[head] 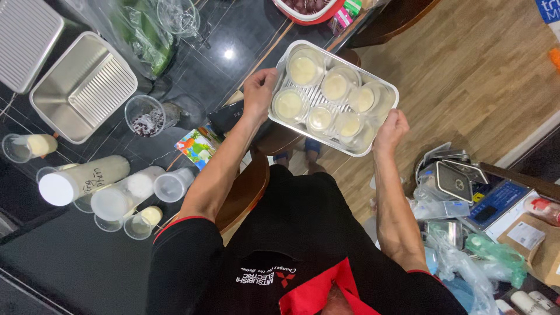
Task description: The person places small plastic cups filled with a white liquid into a metal tray, then rinses the tray under running water and returns the cups to the tray. The person handles the cups and tray repeatedly, arranging them on the countertop.
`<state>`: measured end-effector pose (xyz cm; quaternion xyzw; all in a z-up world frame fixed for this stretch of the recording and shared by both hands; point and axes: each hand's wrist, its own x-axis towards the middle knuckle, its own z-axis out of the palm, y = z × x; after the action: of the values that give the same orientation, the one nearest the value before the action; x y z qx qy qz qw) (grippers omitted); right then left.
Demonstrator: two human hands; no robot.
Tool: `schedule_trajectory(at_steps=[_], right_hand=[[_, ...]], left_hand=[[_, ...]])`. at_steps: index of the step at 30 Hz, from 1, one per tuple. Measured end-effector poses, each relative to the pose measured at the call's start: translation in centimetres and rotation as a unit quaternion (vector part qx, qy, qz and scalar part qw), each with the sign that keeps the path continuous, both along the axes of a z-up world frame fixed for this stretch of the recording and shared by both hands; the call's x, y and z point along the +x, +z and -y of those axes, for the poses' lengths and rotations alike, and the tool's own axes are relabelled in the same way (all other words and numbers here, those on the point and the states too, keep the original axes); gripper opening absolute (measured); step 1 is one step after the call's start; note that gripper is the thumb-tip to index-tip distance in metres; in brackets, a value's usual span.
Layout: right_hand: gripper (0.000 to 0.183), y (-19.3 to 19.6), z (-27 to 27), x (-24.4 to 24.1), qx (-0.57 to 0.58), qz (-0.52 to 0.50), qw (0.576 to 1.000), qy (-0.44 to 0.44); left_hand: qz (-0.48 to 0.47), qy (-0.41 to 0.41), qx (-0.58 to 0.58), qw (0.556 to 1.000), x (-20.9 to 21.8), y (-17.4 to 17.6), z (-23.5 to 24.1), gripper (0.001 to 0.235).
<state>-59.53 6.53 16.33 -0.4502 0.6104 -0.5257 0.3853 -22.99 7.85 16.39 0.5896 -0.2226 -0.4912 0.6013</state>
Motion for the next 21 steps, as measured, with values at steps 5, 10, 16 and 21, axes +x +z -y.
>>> schedule_trajectory(at_steps=[5,10,16,21], right_hand=[[0.026,-0.2,0.1,2.5,-0.003,-0.010,1.000,-0.005],[0.028,0.4,0.7,6.0,0.006,-0.001,1.000,0.001],[0.028,1.8,1.0,11.1,0.056,0.025,0.998,-0.003],[0.027,1.7,2.8,14.5,0.080,0.063,0.995,0.016]], left_hand=[[0.013,0.019,0.021,1.000,2.5,0.2,0.4,0.022],[0.040,0.019,0.020,0.999,6.4,1.0,1.4,0.020],[0.072,0.006,0.027,0.997,11.3,1.6,2.4,0.019],[0.076,0.014,0.017,0.997,15.2,1.2,4.8,0.018]])
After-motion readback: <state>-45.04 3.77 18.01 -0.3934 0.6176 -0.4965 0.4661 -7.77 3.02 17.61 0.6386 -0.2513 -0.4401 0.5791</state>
